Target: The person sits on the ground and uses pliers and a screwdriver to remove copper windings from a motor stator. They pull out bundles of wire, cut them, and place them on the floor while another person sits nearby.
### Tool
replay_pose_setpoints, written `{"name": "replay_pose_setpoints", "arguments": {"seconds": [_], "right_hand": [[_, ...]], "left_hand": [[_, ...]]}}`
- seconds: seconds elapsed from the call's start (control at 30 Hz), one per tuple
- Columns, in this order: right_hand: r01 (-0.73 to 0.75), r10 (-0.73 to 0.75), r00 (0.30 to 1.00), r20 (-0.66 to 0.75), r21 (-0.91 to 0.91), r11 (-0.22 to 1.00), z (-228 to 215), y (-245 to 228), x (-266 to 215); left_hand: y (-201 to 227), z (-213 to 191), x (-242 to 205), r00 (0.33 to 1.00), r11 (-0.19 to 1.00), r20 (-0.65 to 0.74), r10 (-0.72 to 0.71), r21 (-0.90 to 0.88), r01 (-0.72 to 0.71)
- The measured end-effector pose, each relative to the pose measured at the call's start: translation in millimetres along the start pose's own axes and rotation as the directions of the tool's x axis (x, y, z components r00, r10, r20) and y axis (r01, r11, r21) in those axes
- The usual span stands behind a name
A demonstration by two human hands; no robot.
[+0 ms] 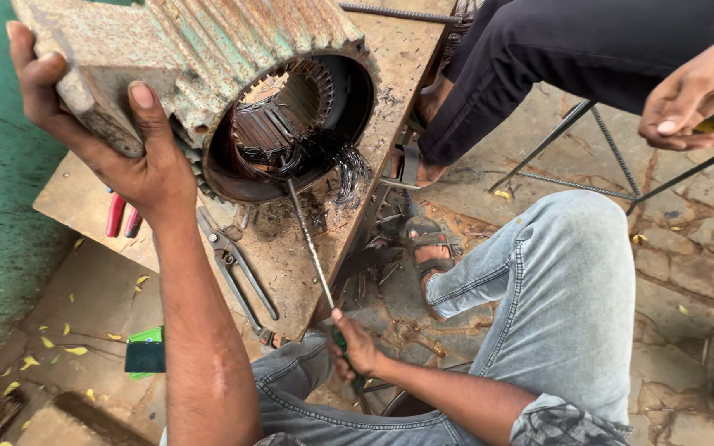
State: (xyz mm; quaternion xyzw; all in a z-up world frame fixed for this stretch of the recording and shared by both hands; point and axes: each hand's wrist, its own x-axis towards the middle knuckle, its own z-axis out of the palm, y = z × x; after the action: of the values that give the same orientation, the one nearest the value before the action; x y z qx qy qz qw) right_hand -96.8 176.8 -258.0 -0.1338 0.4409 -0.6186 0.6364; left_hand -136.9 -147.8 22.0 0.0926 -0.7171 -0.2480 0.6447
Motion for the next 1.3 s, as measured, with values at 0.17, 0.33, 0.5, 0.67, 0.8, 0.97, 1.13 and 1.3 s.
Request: {"name": "replay_pose_setpoints", "arguments": {"seconds": [0.17,0.33,0.5,0.67,0.8,0.97,1.13,1.3], "right_hand": [[-0.1,-0.221,0.871,-0.438,-0.6,0.794,-1,-11,11],[-0.111,-0.436,0.805,-0.403,-0.823,0.556,1,-52,2],[-0.127,-0.245,0.92,-0.307,-0.824,0.552,35,-104,-54],[-0.395,0.2,0.913,-0.356,-0.643,0.657,9,-250,-140],[-0.387,0.206,0.921,-0.331,-0.706,0.593,-1,-281,-152],[-0.139,-0.023,0.976,-0.217,-0.698,0.703,35,-162,-139],[0.247,-0.42,0.907,0.03,-0.847,0.471,35,-154,-122],[-0.084,-0.006,0.99,-0.143,-0.614,0.785,50,-200,-116]], "left_hand": [[1,2,2,1.0,1.0,-0.018,0.002,-0.006,-0.002],[4,2,1,1.0,1.0,-0.002,0.003,-0.029,-0.003],[9,2,2,1.0,1.0,0.006,-0.015,-0.021,0.015],[3,6,6,1.0,1.0,-0.013,0.019,0.003,-0.019],[7,5,1,1.0,0.997,0.006,-0.023,-0.069,0.024],[11,4,2,0.999,0.999,0.026,-0.023,-0.043,0.024],[11,7,7,1.0,1.0,0.012,-0.007,-0.031,0.008],[13,8,6,1.0,0.999,0.008,-0.015,-0.044,0.015]]}}
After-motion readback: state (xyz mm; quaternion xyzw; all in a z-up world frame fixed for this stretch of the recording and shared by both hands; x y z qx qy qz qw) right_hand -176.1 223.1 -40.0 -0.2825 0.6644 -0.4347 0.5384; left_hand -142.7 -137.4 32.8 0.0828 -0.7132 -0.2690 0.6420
